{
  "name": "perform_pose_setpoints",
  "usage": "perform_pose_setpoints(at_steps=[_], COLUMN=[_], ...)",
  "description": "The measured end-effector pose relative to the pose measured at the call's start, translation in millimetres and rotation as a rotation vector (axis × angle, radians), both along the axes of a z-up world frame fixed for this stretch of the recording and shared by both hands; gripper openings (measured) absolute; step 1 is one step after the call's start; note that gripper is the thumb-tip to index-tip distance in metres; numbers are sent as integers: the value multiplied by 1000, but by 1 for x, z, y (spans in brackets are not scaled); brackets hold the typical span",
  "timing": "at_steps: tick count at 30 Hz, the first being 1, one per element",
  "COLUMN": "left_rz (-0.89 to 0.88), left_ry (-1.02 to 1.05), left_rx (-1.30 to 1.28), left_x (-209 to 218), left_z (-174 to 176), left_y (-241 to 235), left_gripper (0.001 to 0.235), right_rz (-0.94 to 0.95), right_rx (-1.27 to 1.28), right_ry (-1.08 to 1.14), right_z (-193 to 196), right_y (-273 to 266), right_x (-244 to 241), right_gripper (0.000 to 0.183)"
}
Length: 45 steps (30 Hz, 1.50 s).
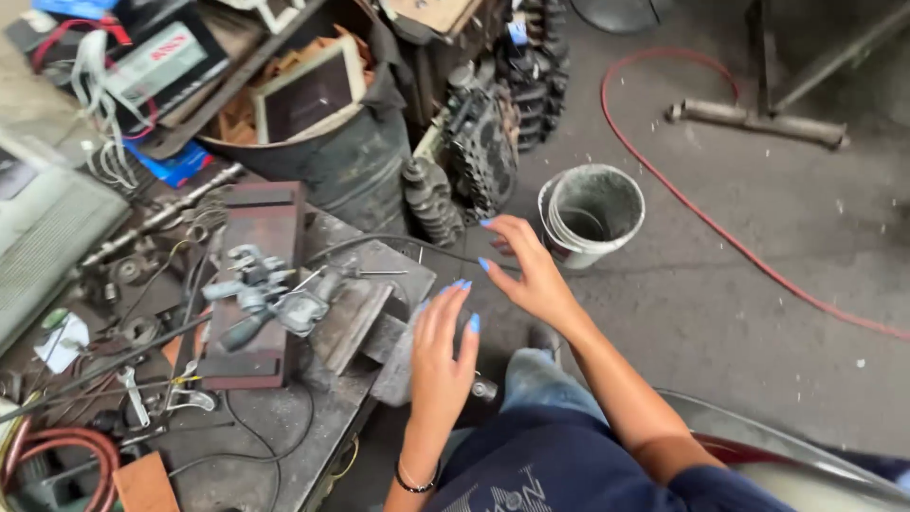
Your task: Cleaning carburetor components in an ultrasonic cleaner and assembling the unit at a workbench.
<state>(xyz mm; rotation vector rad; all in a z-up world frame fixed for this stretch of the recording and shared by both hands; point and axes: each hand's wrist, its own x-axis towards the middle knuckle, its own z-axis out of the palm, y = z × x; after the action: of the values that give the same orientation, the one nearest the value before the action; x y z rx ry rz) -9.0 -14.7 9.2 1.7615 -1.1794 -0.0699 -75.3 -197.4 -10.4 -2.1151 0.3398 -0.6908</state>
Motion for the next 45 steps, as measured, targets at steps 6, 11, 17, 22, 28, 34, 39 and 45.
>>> perform_pose_setpoints(at_steps=[6,11,17,22,28,34,39,45], left_rz=[144,223,171,-50,-197,-520,-530,-386], left_ry=[-44,-53,-28,6,114,139,160,178], left_rx=[40,-13,-113,-145,-84,-16,-69,-142], left_x=[-11,-39,-48,-41,-60,-90,-100,-72], left_z=[-2,-7,-22,-25,-30,-58,-87,-60], left_y=[-58,-150,-304,-418,-531,-640,-757,-895], left_gripper=[30,31,35,34,32,31,29,29], right_rz=[52,124,-30,-281,-552,-699,-609,-408], right_rx=[12,-138,-93,-26,241,321,201,74], right_ry=[-49,-148,-90,-56,-61,-22,-22,-37], right_z=[16,25,2,-27,-66,-94,-93,-47], right_y=[-71,-159,-299,-379,-416,-467,-590,-788], right_x=[8,-17,-71,-134,-216,-267,-242,-179], right_gripper=[47,38,49,46,42,40,38,40])
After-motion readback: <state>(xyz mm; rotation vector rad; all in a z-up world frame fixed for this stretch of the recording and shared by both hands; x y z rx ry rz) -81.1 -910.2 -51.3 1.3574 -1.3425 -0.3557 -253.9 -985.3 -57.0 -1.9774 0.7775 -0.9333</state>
